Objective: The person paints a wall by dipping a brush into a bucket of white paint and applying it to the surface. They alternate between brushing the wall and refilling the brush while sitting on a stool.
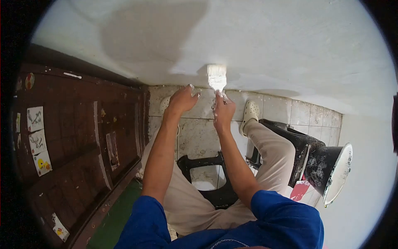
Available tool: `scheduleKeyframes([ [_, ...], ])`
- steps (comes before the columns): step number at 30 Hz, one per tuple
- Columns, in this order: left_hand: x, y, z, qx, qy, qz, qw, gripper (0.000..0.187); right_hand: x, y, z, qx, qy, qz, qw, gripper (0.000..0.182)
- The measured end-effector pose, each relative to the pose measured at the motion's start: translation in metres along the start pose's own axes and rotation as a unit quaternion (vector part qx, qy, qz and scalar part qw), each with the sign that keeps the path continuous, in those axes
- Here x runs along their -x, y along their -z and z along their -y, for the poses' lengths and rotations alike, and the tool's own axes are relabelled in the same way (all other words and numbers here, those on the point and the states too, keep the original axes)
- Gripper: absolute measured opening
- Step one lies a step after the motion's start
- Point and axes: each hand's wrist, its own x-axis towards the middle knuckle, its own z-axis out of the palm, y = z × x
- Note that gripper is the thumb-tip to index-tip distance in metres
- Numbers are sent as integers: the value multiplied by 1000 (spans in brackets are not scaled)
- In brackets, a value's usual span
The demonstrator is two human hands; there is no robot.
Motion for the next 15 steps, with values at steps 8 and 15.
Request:
scheduleKeyframes([
  [8,4,21,-9,24,31,14,999,48,-40,-12,-102,101,-22,-39,994,30],
  [15,-8,28,-9,3,58,38,998,52,-110,13,-201,209,-44,-49,976,29],
])
